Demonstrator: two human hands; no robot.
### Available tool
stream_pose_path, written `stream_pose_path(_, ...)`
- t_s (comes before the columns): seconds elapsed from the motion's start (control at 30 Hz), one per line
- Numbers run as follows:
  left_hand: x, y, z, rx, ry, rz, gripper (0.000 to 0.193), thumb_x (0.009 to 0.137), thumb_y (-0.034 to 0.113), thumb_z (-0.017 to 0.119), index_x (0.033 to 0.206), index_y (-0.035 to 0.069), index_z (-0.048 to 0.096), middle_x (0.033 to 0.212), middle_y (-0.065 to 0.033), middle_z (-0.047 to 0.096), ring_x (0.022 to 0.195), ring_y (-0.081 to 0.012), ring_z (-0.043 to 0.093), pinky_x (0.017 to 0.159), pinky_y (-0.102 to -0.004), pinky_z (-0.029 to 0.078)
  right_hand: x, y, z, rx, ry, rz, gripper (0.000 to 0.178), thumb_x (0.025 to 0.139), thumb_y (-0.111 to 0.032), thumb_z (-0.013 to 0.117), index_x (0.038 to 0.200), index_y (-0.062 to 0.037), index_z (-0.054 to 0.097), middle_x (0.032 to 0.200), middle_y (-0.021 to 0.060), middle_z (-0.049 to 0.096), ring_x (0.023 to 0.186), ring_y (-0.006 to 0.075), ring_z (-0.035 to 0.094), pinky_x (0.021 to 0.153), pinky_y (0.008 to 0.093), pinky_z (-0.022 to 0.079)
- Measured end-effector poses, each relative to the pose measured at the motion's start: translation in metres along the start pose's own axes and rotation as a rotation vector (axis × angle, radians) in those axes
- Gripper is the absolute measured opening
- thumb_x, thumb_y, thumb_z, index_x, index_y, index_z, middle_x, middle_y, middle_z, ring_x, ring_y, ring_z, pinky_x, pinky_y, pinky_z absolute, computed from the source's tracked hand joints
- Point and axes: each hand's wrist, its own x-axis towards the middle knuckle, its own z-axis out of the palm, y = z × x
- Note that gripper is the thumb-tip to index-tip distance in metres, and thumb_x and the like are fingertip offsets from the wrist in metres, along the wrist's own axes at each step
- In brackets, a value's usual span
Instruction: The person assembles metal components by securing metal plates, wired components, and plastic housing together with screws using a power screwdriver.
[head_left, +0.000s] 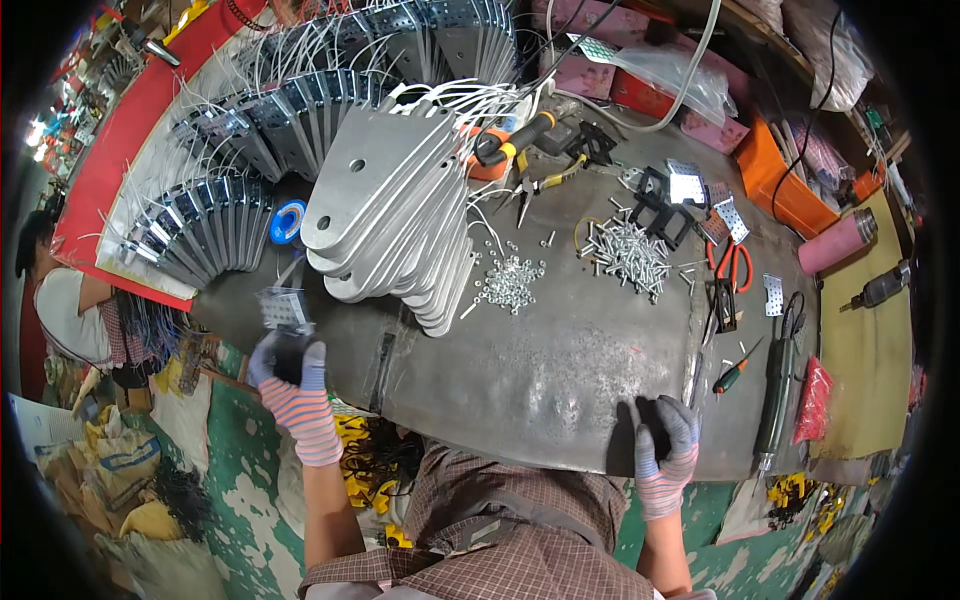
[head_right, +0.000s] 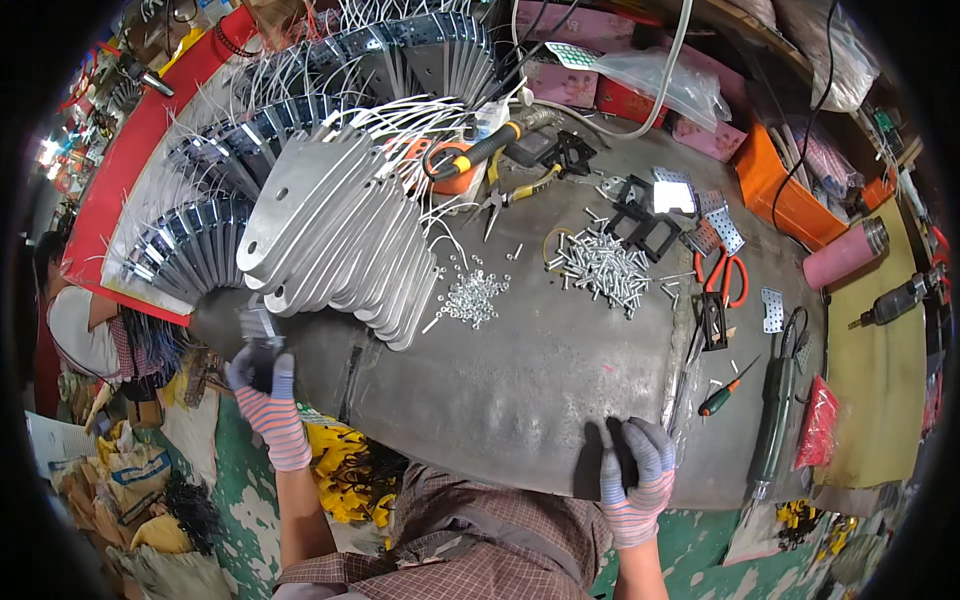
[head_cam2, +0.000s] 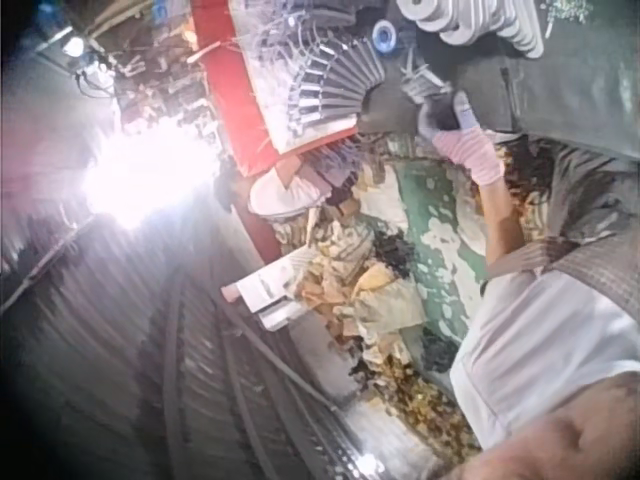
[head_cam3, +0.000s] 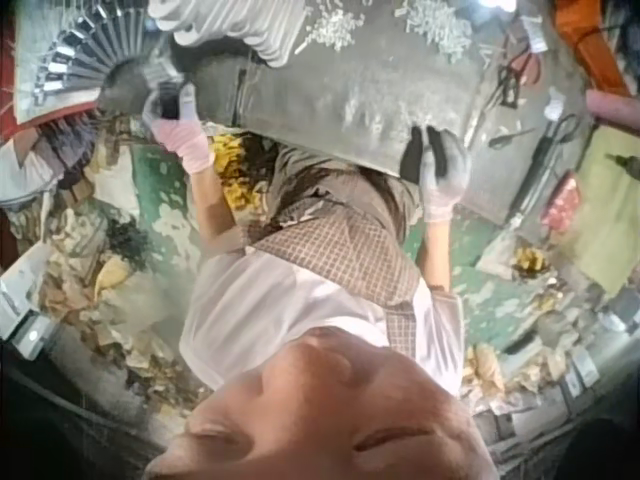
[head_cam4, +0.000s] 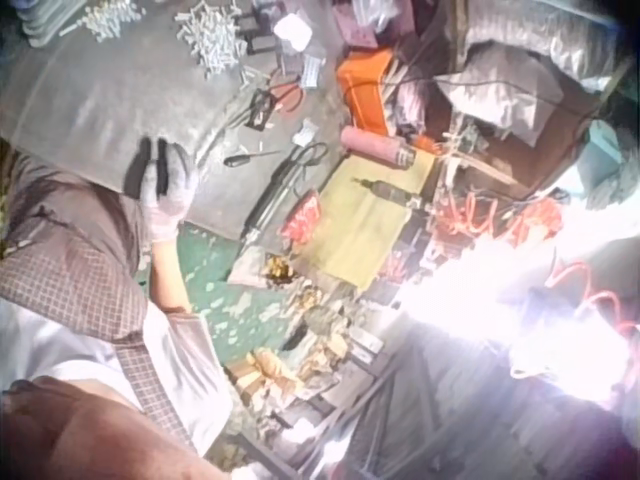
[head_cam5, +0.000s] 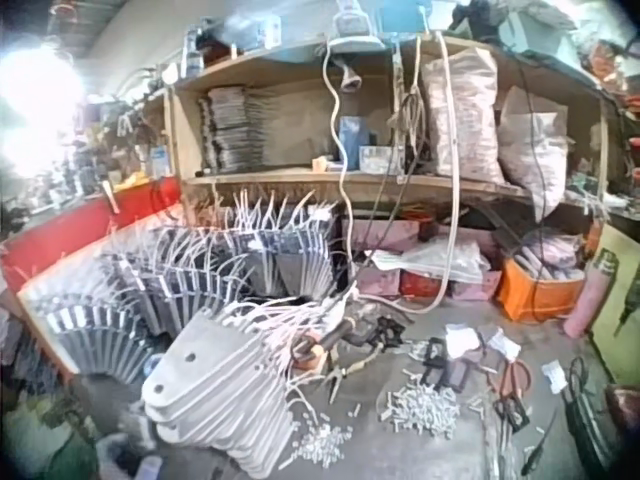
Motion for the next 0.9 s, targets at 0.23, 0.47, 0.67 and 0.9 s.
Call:
stream_pose_path(0.23,0.012,0.025,0.016,0.843,-0.379,0.022,0.058,0.07,0.033,0.079,0.117,0.011,0.054,0.117,-0.0141,0.056,0.107,-0.0328,0.053,0.096,-0.0407,0.04,0.01,-0.002,0.003,-0.031,-0.054,-0.007,0.031,0.075,-0.004,0.066,0.106,-0.0046,0.062,0.103,0.014,0.061,0.094,0.0307,0.058,0.085,0.0389,0.046)
stream_pose_path(0.47,0.061,0.159,0.037,-0.194,-0.215,0.28,0.04,0.095,0.031,0.053,0.118,-0.001,0.055,0.114,-0.0104,0.058,0.106,-0.0216,0.054,0.098,-0.0363,0.04,0.015,-0.004,0.0,-0.051,-0.069,-0.054,0.029,0.072,-0.007,0.068,0.101,-0.0065,0.063,0.096,0.0094,0.064,0.088,0.028,0.06,0.081,0.0394,0.046)
stream_pose_path(0.67,0.078,0.202,0.063,0.403,-0.535,0.412,0.037,0.087,0.021,0.066,0.115,0.0,0.052,0.108,-0.0141,0.058,0.101,-0.0212,0.053,0.094,-0.0329,0.04,0.019,0.001,-0.007,0.038,-0.11,-0.055,0.027,0.075,-0.01,0.068,0.101,-0.0056,0.064,0.093,0.0093,0.063,0.084,0.0278,0.06,0.078,0.0391,0.045)
stream_pose_path(0.9,0.061,0.194,0.059,-0.034,-0.253,0.44,0.058,0.09,0.02,0.059,0.139,0.001,0.035,0.139,-0.0195,0.043,0.122,-0.0308,0.049,0.104,-0.0417,0.038,0.111,0.054,-0.017,-0.214,0.008,-0.133,0.026,0.078,-0.019,0.067,0.101,-0.0072,0.064,0.096,0.0132,0.063,0.095,0.0328,0.058,0.086,0.0437,0.043)
